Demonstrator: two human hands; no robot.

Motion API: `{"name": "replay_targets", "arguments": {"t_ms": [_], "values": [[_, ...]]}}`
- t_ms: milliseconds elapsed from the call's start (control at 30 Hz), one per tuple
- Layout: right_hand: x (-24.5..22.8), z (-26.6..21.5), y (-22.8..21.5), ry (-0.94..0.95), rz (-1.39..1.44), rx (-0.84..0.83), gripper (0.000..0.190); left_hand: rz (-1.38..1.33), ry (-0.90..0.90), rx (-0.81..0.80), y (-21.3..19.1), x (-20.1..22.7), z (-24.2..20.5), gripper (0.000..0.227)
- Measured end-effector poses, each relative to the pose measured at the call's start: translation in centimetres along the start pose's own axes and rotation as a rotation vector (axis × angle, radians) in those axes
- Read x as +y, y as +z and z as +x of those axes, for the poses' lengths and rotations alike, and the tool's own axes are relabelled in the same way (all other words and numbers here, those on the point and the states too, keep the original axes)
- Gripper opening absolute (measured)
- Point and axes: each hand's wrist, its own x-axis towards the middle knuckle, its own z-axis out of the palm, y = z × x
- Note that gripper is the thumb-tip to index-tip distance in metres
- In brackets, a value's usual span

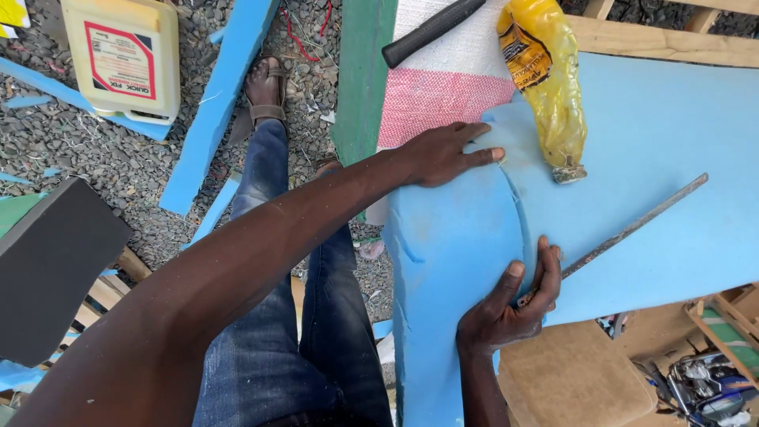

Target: Applying adhesive to blue foam components and joining them together to build a structure, using a metal rod for alignment.

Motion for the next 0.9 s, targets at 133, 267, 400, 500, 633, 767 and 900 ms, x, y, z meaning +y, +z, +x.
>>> {"name": "replay_targets", "arguments": {"t_ms": [133, 267, 400, 500, 633, 767, 900], "values": [[0.8, -0.1, -0.3, 0.003, 0.022, -0.012, 0.033, 0.134, -0.036, -0.117, -0.6, 0.7, 0.0, 0.11], [0.7, 0.4, -0.8, -0.017, 0.021, -0.006, 0.03, 0.223, -0.004, -0.032, -0.4, 1.2, -0.2, 0.106], [0.7, 0.7, -1.6, 0.005, 0.044, 0.026, 0.027, 0.491, 0.191, 0.261, 1.6, 2.3, -1.6, 0.078], [1.7, 1.1, -1.6, -0.01, 0.037, 0.026, 0.027, 0.76, 0.293, 0.4, 5.4, 6.8, -5.9, 0.055], [2.7, 1.0, -2.1, 0.05, 0.104, 0.073, 0.028, 0.746, 0.262, 0.312, 11.0, 12.0, -11.0, 0.062], [3.9, 1.2, -2.6, 0.108, 0.119, 0.124, 0.028, 0.895, 0.16, 0.342, 13.3, 12.0, -9.9, 0.075], [5.2, 1.0, -3.0, 0.056, 0.123, 0.254, 0.028, 0.989, 0.284, 0.352, 14.3, 12.0, -10.4, 0.067]]}}
